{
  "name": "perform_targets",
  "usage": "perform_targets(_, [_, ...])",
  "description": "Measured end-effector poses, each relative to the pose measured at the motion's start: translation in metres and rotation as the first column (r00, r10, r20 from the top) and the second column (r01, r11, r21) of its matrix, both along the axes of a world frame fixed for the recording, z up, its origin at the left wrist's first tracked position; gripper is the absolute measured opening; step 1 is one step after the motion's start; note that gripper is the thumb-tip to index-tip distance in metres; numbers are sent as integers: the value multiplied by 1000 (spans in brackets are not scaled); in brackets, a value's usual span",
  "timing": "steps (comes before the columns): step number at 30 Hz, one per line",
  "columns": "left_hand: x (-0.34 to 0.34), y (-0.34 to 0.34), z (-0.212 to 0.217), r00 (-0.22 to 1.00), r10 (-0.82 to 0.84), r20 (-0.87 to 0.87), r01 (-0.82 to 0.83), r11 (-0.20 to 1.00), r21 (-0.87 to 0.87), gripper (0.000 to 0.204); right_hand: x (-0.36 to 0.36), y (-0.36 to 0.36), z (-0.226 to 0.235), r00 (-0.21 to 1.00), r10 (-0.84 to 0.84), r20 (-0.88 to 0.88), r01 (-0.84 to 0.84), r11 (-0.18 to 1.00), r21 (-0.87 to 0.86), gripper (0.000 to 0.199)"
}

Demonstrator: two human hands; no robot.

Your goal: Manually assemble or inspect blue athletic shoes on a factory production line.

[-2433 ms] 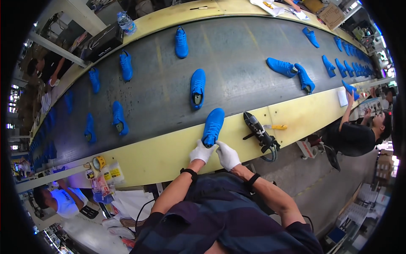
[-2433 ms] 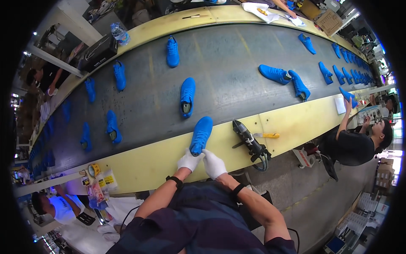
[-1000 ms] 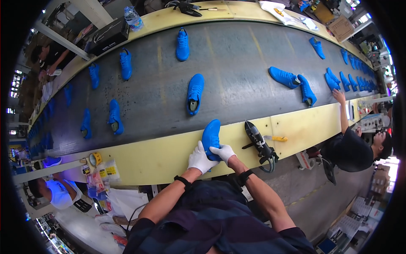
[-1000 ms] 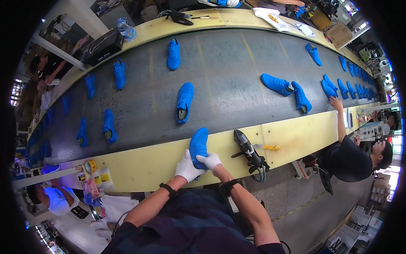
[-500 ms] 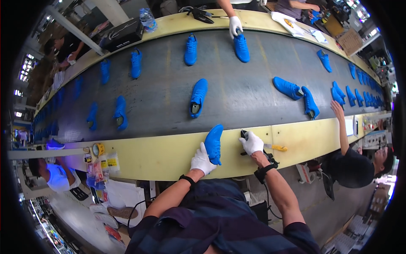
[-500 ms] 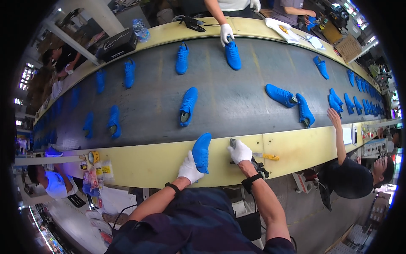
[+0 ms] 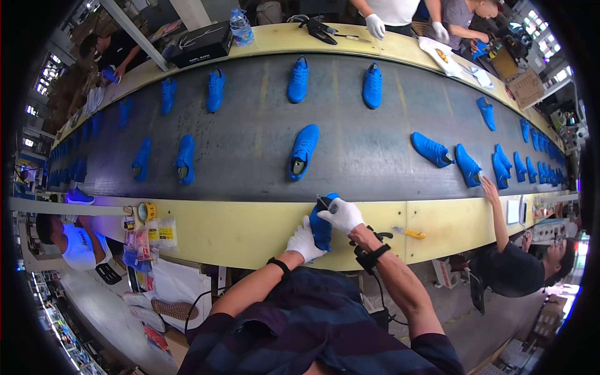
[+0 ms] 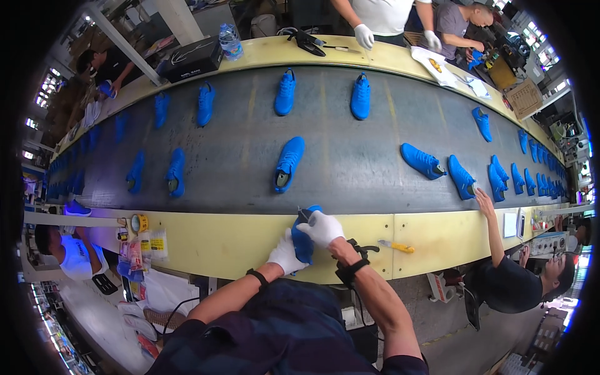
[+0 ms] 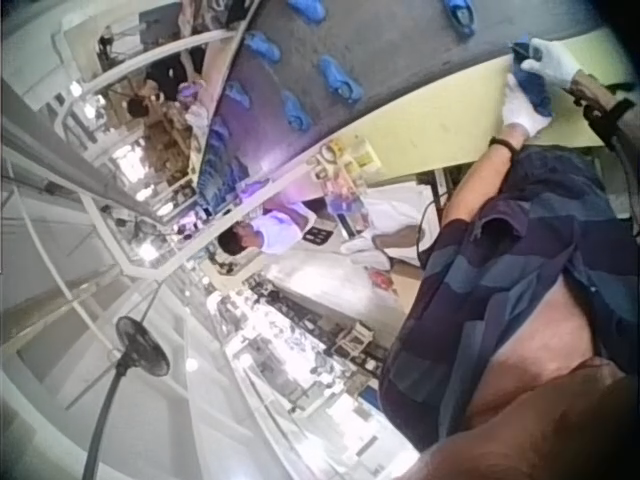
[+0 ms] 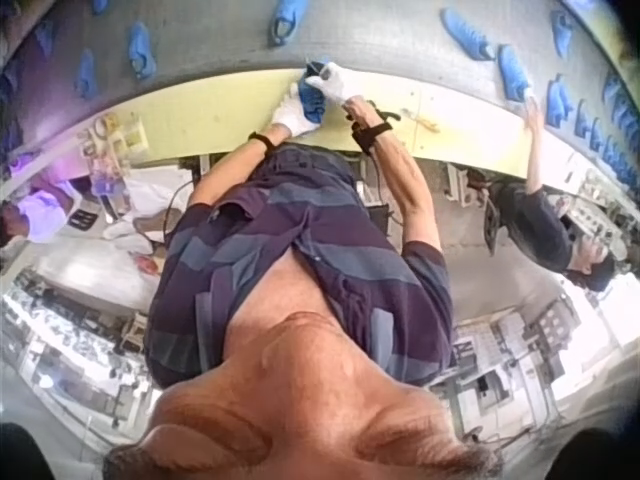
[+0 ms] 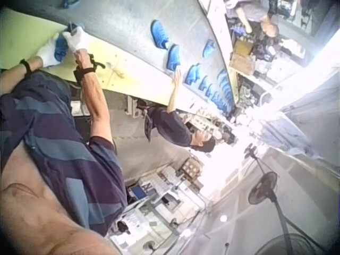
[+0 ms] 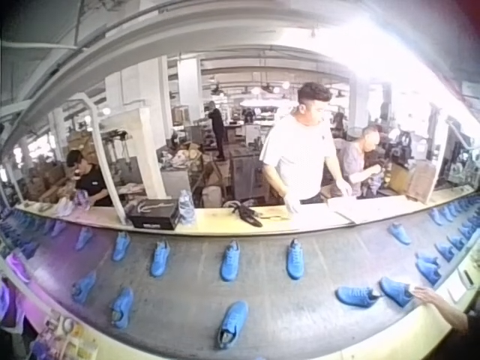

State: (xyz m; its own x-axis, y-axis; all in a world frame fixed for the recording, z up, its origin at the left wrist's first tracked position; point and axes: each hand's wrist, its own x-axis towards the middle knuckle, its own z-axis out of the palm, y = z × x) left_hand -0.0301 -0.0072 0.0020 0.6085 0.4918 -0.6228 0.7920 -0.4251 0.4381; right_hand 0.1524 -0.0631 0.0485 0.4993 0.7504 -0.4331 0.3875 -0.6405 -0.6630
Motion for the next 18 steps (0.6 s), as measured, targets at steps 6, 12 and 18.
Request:
perform_targets(6, [1,12,1,999,-16,-39,14,999,-42,135,4,19,-18,999,49,-12,-50,995,-84,52])
perform_targets(12, [-7,25,1,999,-50,-18,49,998,-48,136,3,27,-20,998,59,11,-58,995,-79,52])
perform_targets(18, [-5,28,8,999,-35,-18,33,996,-86,136,10,13,-26,995,-19,103,25,998,-54,56])
